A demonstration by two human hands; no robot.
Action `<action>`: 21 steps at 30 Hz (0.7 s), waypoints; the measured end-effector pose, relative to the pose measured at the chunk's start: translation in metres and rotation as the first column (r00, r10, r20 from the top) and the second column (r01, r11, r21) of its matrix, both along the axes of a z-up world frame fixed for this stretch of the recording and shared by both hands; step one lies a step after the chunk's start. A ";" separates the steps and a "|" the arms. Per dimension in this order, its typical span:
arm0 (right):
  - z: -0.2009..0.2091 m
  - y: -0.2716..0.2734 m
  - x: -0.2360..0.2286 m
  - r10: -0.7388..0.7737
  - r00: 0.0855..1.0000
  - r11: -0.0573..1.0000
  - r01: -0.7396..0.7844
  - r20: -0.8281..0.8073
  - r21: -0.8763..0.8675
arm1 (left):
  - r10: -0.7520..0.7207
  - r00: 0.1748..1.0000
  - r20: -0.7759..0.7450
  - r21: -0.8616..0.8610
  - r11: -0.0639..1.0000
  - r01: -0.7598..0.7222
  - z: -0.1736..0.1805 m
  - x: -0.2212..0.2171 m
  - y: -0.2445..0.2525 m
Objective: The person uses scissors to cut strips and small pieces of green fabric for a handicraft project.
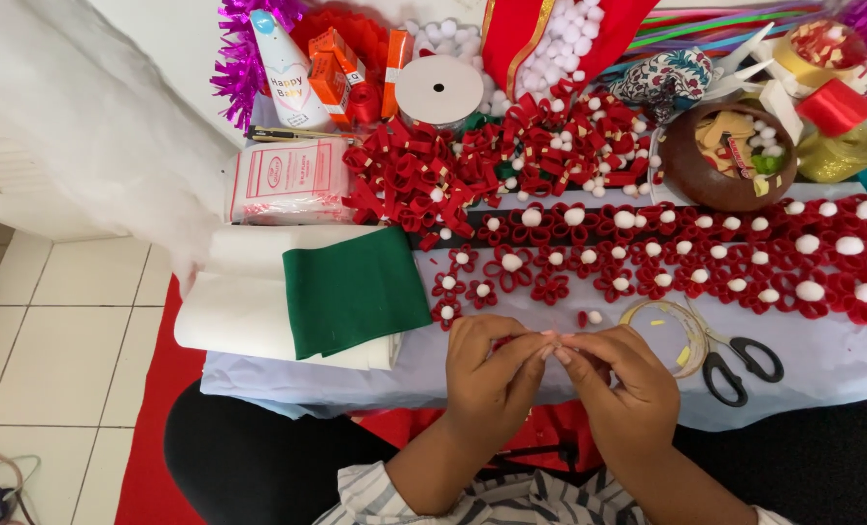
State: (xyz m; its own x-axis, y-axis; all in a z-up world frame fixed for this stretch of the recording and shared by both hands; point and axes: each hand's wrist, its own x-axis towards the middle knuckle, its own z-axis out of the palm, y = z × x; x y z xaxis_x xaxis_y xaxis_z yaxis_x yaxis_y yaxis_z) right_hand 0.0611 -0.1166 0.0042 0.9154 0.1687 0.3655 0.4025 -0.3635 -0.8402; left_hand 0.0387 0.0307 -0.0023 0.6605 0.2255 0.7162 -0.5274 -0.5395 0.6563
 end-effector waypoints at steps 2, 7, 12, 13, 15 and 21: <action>-0.002 -0.001 0.000 0.000 1.000 1.000 0.000 -0.004 0.000 | -0.006 1.000 -0.001 -0.004 1.000 0.006 -0.002 0.000 0.000; -0.003 -0.001 0.001 -0.006 1.000 1.000 0.006 -0.001 -0.018 | -0.007 1.000 -0.005 -0.008 1.000 0.007 -0.002 0.000 0.000; -0.003 -0.002 0.002 0.019 1.000 1.000 -0.019 -0.004 -0.008 | -0.007 1.000 0.002 -0.004 1.000 0.007 -0.003 0.001 0.000; -0.002 -0.002 0.002 0.019 1.000 1.000 -0.019 -0.005 -0.008 | -0.006 1.000 0.002 -0.004 1.000 0.006 -0.002 0.001 0.000; -0.002 -0.002 0.003 0.022 1.000 0.999 -0.023 -0.021 -0.039 | -0.016 1.000 0.006 -0.005 1.000 0.016 -0.002 0.001 0.001; -0.005 -0.005 0.004 0.055 0.995 0.998 -0.055 -0.079 0.011 | -0.029 1.000 0.007 0.012 1.000 0.029 -0.002 0.002 0.002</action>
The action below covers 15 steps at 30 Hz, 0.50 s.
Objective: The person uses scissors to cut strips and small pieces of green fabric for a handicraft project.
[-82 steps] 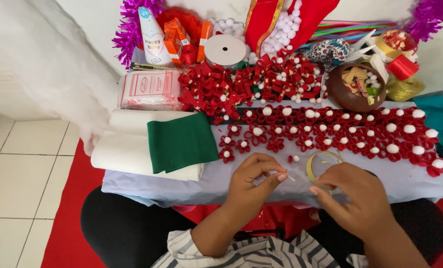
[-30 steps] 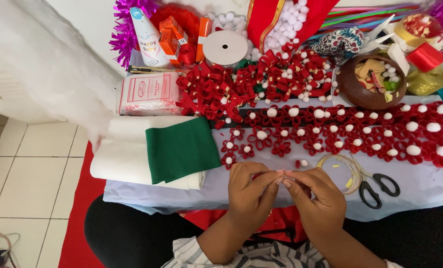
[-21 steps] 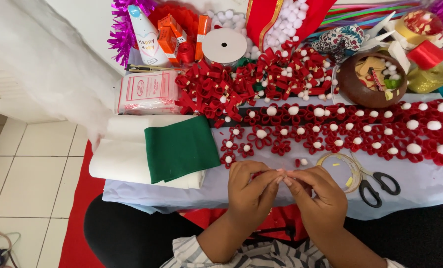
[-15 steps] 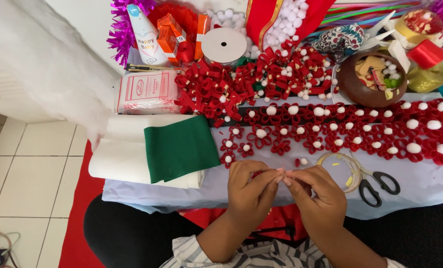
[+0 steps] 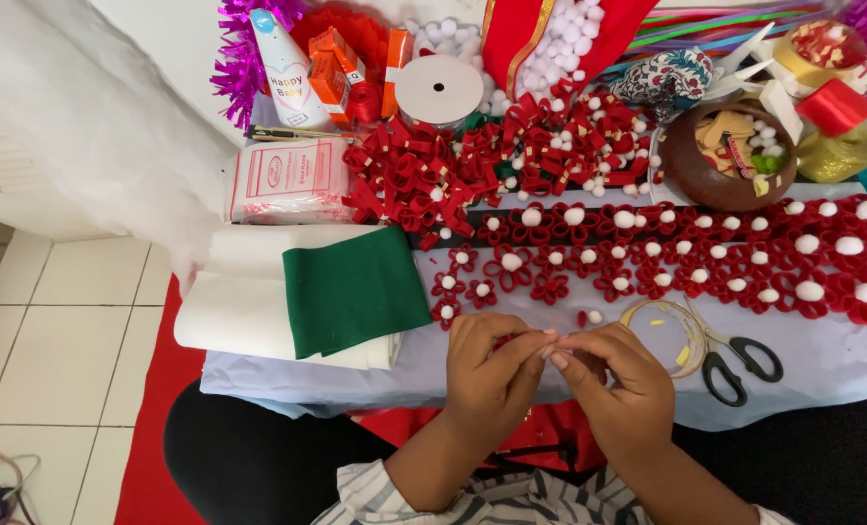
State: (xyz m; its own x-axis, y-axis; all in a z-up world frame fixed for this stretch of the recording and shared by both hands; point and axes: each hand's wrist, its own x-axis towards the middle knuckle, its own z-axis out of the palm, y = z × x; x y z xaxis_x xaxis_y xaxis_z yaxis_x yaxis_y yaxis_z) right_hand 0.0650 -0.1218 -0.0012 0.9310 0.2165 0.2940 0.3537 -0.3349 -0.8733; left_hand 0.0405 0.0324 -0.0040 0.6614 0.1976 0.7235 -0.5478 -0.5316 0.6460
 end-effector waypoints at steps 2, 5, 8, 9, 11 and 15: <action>0.000 -0.001 0.002 0.021 0.999 1.000 -0.020 -0.044 0.024 | -0.006 1.000 -0.003 0.000 1.000 0.006 -0.001 0.000 0.000; -0.009 -0.006 0.005 0.085 0.982 0.991 -0.065 -0.166 0.120 | -0.015 1.000 -0.010 0.001 1.000 0.015 -0.002 0.001 0.001; -0.027 -0.017 0.011 0.159 0.893 0.928 0.010 -0.420 0.374 | -0.016 1.000 0.004 0.019 1.000 0.016 0.000 0.002 0.002; -0.034 -0.022 0.013 0.219 0.789 0.846 0.140 -0.573 0.515 | -0.012 1.000 0.021 0.036 0.999 0.011 0.001 0.002 0.002; -0.025 -0.027 0.021 0.307 0.691 0.795 0.191 -0.654 0.575 | -0.029 0.999 0.023 0.036 0.999 0.028 0.001 0.001 0.003; -0.009 -0.045 0.032 0.531 0.505 0.701 0.189 -0.680 0.688 | -0.082 0.997 0.015 0.020 0.996 0.081 0.003 0.000 0.005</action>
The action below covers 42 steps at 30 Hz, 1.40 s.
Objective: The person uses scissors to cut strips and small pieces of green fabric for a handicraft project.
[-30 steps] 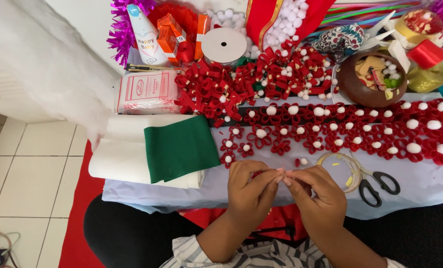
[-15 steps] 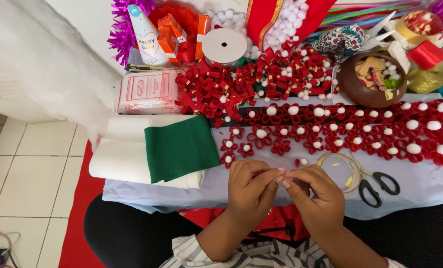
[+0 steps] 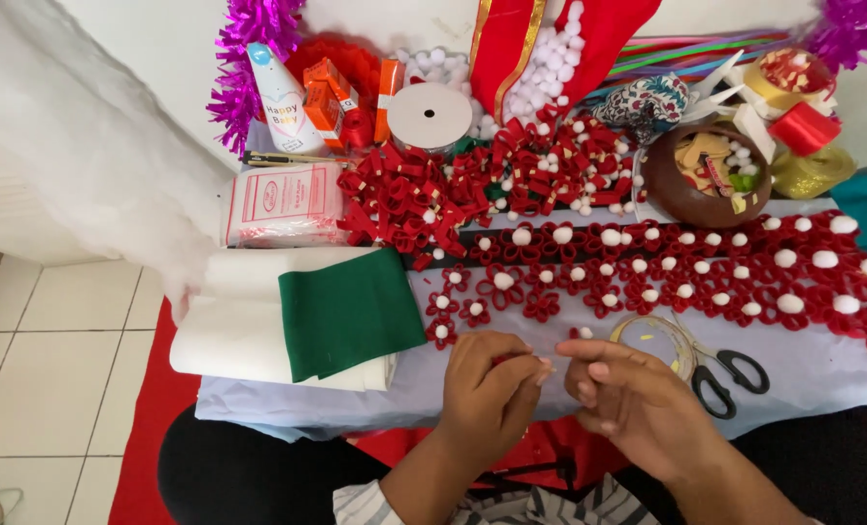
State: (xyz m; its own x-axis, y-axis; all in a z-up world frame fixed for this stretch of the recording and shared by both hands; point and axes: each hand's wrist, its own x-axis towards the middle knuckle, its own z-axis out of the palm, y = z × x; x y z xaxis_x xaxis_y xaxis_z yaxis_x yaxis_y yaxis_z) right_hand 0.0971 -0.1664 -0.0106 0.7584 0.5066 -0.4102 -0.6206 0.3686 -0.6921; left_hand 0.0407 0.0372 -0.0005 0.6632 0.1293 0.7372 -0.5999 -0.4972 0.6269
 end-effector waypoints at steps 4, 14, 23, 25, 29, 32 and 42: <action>0.035 -0.030 0.050 -0.049 0.958 0.960 0.123 0.284 -0.251 | -0.018 1.000 -0.006 -0.054 0.998 0.017 -0.001 0.001 0.002; 0.056 -0.106 0.253 0.831 0.499 -0.536 0.836 -0.244 -0.118 | -0.090 0.996 -0.025 -0.017 0.996 0.089 0.003 0.003 0.005; 0.047 -0.075 0.287 0.722 0.547 -0.672 0.701 -0.423 -0.240 | -0.085 0.996 0.014 0.025 0.996 0.084 0.002 0.006 0.009; 0.041 -0.075 0.293 0.738 0.521 -0.656 0.703 -0.429 -0.274 | -0.084 0.996 -0.002 0.021 0.996 0.084 0.003 0.003 0.011; 0.063 -0.059 0.277 0.736 0.507 -0.660 0.686 -0.449 -0.307 | -0.118 0.993 -0.004 0.006 0.993 0.118 0.004 0.001 0.013; 0.076 -0.048 0.269 0.716 0.536 -0.689 0.649 -0.448 -0.323 | -0.119 0.993 0.000 -0.027 0.993 0.119 0.007 0.000 0.015; 0.017 -0.085 0.330 0.769 0.569 -0.625 0.578 -0.291 -0.524 | -0.078 0.996 0.051 -0.097 0.992 0.082 0.001 -0.004 0.015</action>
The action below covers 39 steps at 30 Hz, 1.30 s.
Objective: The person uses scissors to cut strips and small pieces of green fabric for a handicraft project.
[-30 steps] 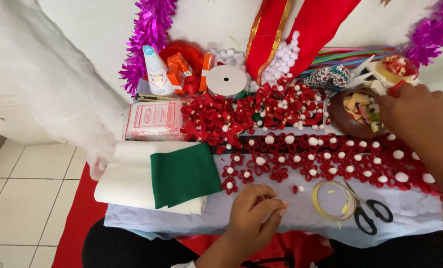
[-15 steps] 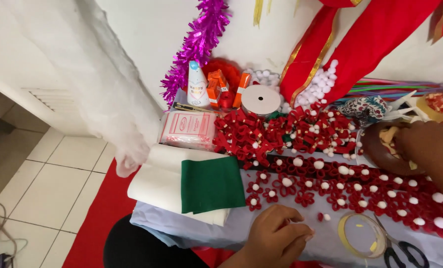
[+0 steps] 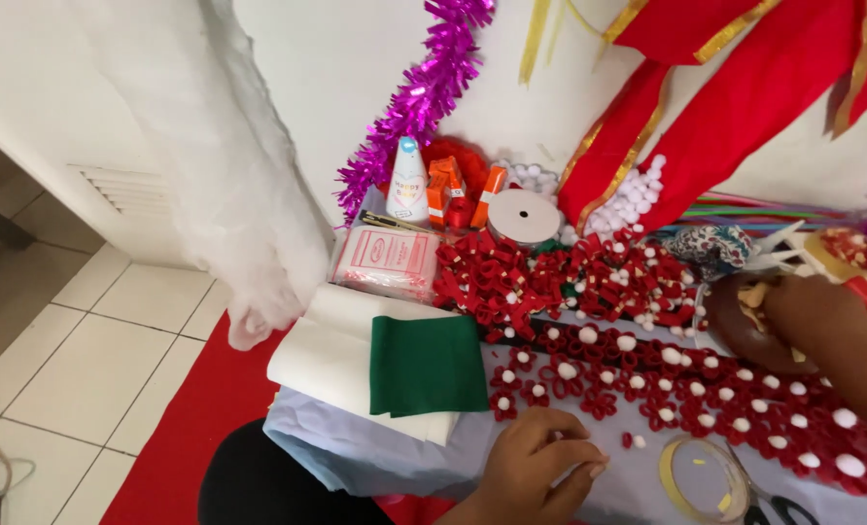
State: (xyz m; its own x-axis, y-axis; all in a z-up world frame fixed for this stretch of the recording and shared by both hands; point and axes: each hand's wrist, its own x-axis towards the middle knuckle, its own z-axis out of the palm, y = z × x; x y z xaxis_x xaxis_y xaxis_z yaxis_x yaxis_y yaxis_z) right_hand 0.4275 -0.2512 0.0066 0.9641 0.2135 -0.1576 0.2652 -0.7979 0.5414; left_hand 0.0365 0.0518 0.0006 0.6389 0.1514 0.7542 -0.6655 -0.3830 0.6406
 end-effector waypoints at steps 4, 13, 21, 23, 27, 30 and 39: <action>0.008 0.007 -0.010 0.090 0.996 0.981 -0.089 -0.001 -0.172 | 0.033 0.999 -0.028 -0.001 0.999 -0.033 0.004 -0.004 0.005; 0.039 0.016 -0.038 -0.134 0.989 0.980 0.141 -0.062 0.141 | -0.010 0.997 -0.072 -0.066 0.998 0.005 0.007 0.000 0.008; -0.017 -0.050 -0.055 -0.228 0.958 0.536 -0.024 0.172 0.844 | -0.113 0.974 -0.199 -0.193 0.978 0.074 -0.014 0.015 0.003; 0.001 -0.034 -0.092 -0.196 0.966 0.321 -0.100 0.170 0.942 | -0.140 0.968 -0.207 -0.217 0.972 0.094 -0.013 0.014 0.002; 0.044 0.040 -0.188 -0.040 0.999 -0.297 -0.014 0.002 0.955 | -0.295 0.913 -0.281 -0.361 0.914 0.184 -0.025 0.016 0.002; 0.029 0.076 -0.248 0.111 0.973 -0.234 0.225 -0.204 0.946 | -0.580 0.774 -0.253 -0.748 0.625 0.224 -0.049 0.022 -0.002; 0.071 0.130 -0.337 0.506 0.827 -0.091 -0.231 0.245 0.969 | -0.717 0.684 -0.138 -0.823 0.467 0.323 -0.061 0.015 0.000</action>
